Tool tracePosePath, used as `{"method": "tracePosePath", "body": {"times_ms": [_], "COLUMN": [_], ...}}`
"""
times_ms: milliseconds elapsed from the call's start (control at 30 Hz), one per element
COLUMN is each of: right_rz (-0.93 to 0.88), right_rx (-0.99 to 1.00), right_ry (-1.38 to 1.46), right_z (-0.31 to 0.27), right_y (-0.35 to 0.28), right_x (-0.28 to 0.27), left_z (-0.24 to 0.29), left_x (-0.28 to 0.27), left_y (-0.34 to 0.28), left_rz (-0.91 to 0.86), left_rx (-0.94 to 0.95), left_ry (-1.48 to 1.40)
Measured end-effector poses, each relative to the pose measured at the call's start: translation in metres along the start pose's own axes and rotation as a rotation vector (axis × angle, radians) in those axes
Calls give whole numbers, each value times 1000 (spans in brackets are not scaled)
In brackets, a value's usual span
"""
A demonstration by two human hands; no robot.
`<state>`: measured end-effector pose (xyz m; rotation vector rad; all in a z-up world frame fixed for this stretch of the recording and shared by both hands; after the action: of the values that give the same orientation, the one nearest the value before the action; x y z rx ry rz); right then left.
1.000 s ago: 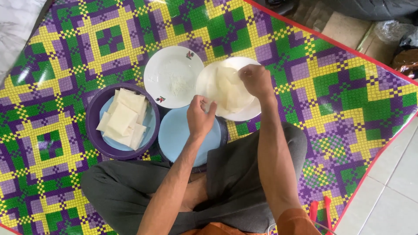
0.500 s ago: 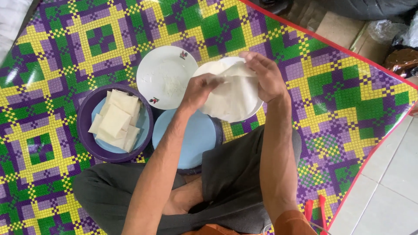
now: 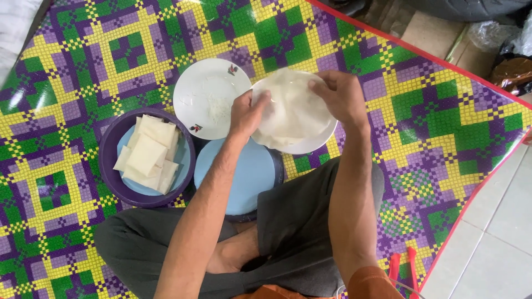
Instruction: A person sits on the floor and prepares pastries by placing filling onto square wrappers and folding them into shapes.
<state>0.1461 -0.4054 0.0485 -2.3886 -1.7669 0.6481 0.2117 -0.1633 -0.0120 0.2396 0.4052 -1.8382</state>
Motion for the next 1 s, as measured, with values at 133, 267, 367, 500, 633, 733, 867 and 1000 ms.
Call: {"method": "tracePosePath", "body": {"times_ms": [133,267,367,500,633,733,867,1000], "right_rz": [58,226,284,319,296,93,149,213], "right_rx": [-82,-119,-135,-114,-93,80,214,250], "right_ry": [25,-63,-101,-170,-256,-144,212,-289], "right_z": [-9,-7,-7,-9,0,-9,9,129], "right_y": [-9,-14,-15,-14,-4,-7,0,83], "right_x": [-13,-29,-30,-24,-13,-5,-7,16], "left_z": [-5,-8,-59,-48,-31,15,69,103], "left_x": [-8,-20,-23,-25,-25,-34,-56,-83], "left_y": [-7,-19,-9,-11,-17,-41,-73,-104], "left_rz": [63,155,76,108,106,121,129,130], "left_rx": [131,253,123,155,96,-8,35,73], "left_ry": [210,668,682,648,397,59,-79,-133]}}
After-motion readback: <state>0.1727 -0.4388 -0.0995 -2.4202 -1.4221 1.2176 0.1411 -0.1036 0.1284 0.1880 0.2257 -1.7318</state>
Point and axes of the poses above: each hand's wrist, its own y-axis towards the middle knuckle, its own x-axis out of the palm, z = x × y, the point moved 5 cm from there along y, towards the middle knuckle, and after that the axes turned 10 degrees about x, right-handed, at the moved point
